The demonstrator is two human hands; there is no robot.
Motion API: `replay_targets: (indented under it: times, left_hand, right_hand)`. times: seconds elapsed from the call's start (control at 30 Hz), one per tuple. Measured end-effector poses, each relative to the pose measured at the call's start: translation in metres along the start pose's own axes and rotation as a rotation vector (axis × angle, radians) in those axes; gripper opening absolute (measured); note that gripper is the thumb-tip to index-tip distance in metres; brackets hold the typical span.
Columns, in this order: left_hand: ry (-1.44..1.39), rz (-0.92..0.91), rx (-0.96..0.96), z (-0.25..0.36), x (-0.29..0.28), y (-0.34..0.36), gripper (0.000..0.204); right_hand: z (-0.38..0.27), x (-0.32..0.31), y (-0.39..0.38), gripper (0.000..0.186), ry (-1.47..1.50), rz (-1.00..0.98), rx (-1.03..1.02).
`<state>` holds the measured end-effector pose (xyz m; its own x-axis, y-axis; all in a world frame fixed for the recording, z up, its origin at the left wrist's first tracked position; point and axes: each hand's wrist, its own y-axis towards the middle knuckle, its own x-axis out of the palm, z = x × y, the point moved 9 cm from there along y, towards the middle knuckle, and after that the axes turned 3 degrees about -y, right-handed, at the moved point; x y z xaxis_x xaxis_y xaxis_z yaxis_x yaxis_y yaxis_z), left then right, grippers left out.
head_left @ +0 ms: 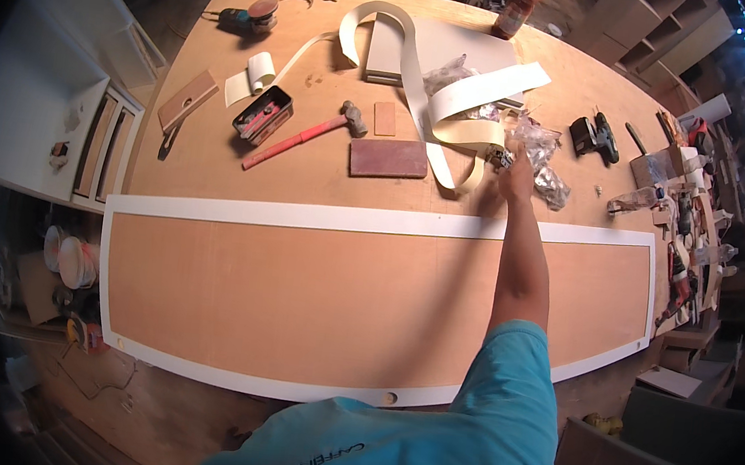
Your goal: The person drills holes into a white board using a power drill and then removes metal hinges from a plastic bag.
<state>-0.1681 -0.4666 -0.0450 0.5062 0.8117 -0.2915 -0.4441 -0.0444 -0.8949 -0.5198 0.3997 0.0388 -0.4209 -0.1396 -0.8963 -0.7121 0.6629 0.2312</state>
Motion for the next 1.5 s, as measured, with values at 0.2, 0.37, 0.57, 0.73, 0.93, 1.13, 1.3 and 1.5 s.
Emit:
replay_targets:
  times: [0.2, 0.37, 0.57, 0.73, 0.93, 1.13, 1.3, 1.5]
  left_hand:
    - [0.253, -0.045, 0.039, 0.046, -0.029, -0.022, 0.061]
    - [-0.232, 0.082, 0.090, 0.033, -0.049, 0.000, 0.063]
    - [0.111, 0.044, 0.113, 0.030, -0.027, -0.003, 0.062]
    - [0.153, 0.090, 0.087, 0.071, -0.017, -0.028, 0.061]
    - [0.203, 0.144, 0.244, 0.119, -0.018, -0.054, 0.061]
    - [0.326, 0.121, 0.840, 0.282, 0.022, -0.073, 0.061]
    - [0.260, -0.183, 1.293, 0.423, 0.126, -0.116, 0.054]
    - [0.020, -0.749, 0.844, 0.379, 0.219, -0.143, 0.035]
  right_hand:
    - [0.014, 0.028, -0.013, 0.058, -0.076, -0.110, 0.096]
    - [-0.004, 0.000, -0.112, 0.040, 0.382, -0.379, -0.047]
    - [0.050, -0.010, -0.102, 0.057, 0.401, -0.848, -0.027]
    - [0.110, -0.064, 0.005, 0.067, -0.337, 0.060, 0.057]
    - [0.131, -0.033, 0.001, 0.066, -0.293, -0.180, 0.222]
    - [0.063, -0.044, -0.146, 0.053, 1.879, -0.340, 0.386]
    - [-0.049, -0.098, -0.328, 0.064, 2.189, -0.726, 0.430]
    - [-0.122, -0.192, -0.475, 0.041, 1.404, -0.384, 0.154]
